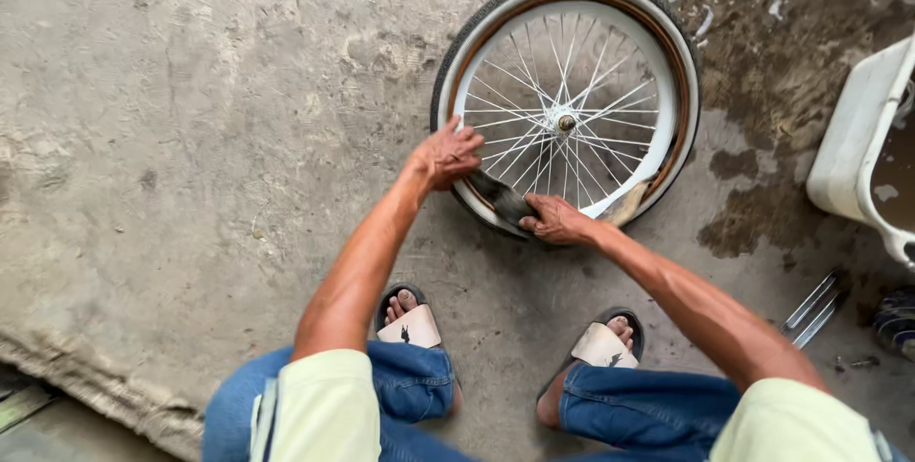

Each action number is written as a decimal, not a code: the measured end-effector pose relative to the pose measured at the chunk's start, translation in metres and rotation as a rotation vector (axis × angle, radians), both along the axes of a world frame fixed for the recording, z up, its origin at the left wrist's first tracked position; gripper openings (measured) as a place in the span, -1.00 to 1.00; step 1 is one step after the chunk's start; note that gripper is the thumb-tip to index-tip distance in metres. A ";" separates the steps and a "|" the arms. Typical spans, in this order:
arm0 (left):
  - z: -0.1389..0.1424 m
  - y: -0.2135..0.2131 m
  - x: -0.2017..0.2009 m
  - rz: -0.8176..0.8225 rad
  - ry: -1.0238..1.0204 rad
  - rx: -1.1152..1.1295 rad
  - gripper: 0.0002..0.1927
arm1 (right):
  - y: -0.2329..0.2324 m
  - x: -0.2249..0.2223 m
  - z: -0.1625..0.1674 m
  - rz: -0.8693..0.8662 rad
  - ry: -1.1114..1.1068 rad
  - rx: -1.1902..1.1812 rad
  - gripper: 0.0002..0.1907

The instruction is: The person removes the inner tube from a bicycle tire, cleans the rim, and then reinserts the inner tube. They use a brush to clean the rim and a tire lever to adjust the tire.

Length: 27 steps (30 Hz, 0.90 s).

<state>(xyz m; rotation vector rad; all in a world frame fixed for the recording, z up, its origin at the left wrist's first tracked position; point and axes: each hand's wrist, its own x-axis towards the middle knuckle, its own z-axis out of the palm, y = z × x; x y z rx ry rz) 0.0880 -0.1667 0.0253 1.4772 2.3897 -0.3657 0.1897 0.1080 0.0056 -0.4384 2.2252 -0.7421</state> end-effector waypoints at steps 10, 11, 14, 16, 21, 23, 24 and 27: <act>-0.024 0.001 0.049 0.024 -0.010 0.160 -0.87 | 0.006 0.036 -0.002 -0.203 0.337 0.113 -0.80; -0.025 -0.001 0.049 0.000 0.003 0.186 -0.87 | 0.005 0.037 -0.005 -0.191 0.315 0.098 -0.80; -0.029 -0.007 0.045 -0.068 0.046 0.256 -0.86 | 0.003 0.040 -0.012 -0.178 0.265 0.038 -0.79; -0.032 -0.009 0.045 -0.113 0.039 0.297 -0.85 | -0.001 0.043 -0.014 -0.204 0.215 -0.011 -0.79; -0.032 -0.009 0.050 -0.027 -0.195 0.219 -0.88 | -0.023 0.047 -0.001 -0.100 0.364 0.008 -0.74; -0.028 -0.011 0.056 -0.012 -0.187 0.229 -0.87 | -0.029 0.048 0.015 -0.088 0.294 0.148 -0.68; -0.027 -0.013 0.059 -0.009 -0.192 0.210 -0.87 | -0.029 0.048 0.024 -0.095 0.296 0.178 -0.64; -0.023 -0.022 0.067 -0.012 -0.100 0.215 -0.78 | -0.011 0.049 0.054 -0.064 0.221 0.201 -0.51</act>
